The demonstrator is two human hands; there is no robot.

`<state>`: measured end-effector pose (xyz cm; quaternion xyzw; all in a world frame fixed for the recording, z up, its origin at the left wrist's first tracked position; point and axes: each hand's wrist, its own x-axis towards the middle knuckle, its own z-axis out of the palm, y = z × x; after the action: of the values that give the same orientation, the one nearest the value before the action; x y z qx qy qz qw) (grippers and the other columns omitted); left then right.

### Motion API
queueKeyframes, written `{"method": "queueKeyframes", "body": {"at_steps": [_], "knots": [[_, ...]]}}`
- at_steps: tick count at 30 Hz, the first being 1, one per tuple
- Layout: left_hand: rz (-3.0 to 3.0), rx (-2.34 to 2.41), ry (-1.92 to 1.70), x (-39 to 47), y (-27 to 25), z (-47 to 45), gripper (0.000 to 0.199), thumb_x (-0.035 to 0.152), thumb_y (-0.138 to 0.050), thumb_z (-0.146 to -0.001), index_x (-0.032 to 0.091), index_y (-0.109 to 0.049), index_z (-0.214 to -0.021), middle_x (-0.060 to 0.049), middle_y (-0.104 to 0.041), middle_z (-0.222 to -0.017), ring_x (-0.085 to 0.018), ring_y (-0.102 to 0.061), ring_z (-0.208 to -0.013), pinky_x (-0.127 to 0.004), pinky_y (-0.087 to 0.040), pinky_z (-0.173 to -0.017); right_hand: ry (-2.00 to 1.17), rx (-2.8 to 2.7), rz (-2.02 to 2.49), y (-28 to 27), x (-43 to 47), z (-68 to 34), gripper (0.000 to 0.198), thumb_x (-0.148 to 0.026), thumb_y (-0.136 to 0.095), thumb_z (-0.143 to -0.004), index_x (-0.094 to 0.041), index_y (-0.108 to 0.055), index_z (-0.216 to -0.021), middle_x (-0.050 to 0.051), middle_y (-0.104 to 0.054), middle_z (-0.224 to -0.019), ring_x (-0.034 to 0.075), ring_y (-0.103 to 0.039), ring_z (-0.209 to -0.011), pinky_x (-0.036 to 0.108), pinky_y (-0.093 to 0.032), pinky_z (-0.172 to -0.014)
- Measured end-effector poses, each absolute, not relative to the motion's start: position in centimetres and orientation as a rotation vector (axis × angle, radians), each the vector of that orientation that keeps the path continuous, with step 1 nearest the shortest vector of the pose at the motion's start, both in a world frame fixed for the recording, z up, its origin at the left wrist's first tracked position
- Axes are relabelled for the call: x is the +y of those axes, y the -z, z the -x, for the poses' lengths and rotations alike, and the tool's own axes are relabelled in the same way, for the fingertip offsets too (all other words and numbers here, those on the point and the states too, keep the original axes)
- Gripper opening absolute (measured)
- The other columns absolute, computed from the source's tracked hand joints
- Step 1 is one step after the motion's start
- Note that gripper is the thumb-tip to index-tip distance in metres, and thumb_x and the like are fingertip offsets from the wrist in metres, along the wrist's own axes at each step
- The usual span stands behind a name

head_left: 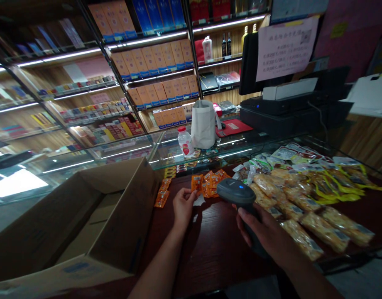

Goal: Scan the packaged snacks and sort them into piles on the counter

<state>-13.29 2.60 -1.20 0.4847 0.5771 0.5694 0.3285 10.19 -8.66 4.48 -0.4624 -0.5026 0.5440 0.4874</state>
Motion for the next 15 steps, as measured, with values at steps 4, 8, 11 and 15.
{"method": "queueKeyframes", "body": {"at_steps": [4, 8, 11, 15], "knots": [[-1.284, 1.531, -1.489, 2.58, 1.16, 13.24, 0.018, 0.026, -0.078, -0.072, 0.021, -0.062, -0.069, -0.002, -0.072, -0.068, -0.021, -0.074, -0.068, -0.027, -0.055, -0.063, -1.295, -1.262, 1.129, -4.39, -8.51, -10.05, 0.043, -0.062, -0.056, -0.094, -0.022, -0.058, -0.078, -0.006, -0.057, -0.055, 0.01, -0.051, -0.046, 0.024, -0.043, -0.053], [-1.282, 1.545, -1.487, 2.52, 1.11, 13.17, 0.016, 0.024, -0.077, -0.073, 0.021, -0.061, -0.069, -0.002, -0.072, -0.069, -0.021, -0.073, -0.068, -0.027, -0.055, -0.063, -1.343, -1.246, 1.103, -4.11, -8.46, -9.9, 0.041, -0.061, -0.056, -0.094, -0.021, -0.058, -0.087, -0.007, -0.057, -0.059, 0.009, -0.051, -0.046, 0.023, -0.042, -0.051], [-1.32, 1.55, -1.47, 2.53, 1.23, 13.16, 0.016, 0.026, -0.075, -0.074, 0.02, -0.062, -0.069, -0.003, -0.073, -0.07, -0.022, -0.074, -0.069, -0.027, -0.055, -0.063, -1.355, -1.231, 1.077, -3.99, -8.48, -9.97, 0.042, -0.062, -0.057, -0.093, -0.021, -0.055, -0.083, -0.007, -0.058, -0.062, 0.008, -0.05, -0.046, 0.022, -0.04, -0.049], [-1.433, 1.582, -1.432, 2.63, 1.55, 13.29, 0.017, 0.033, -0.072, -0.077, 0.019, -0.063, -0.073, -0.005, -0.075, -0.077, -0.023, -0.076, -0.074, -0.029, -0.056, -0.067, -1.328, -1.284, 1.078, -4.07, -8.46, -10.3, 0.044, -0.062, -0.053, -0.095, -0.022, -0.052, -0.078, -0.006, -0.056, -0.059, 0.008, -0.048, -0.046, 0.023, -0.039, -0.05]]}}
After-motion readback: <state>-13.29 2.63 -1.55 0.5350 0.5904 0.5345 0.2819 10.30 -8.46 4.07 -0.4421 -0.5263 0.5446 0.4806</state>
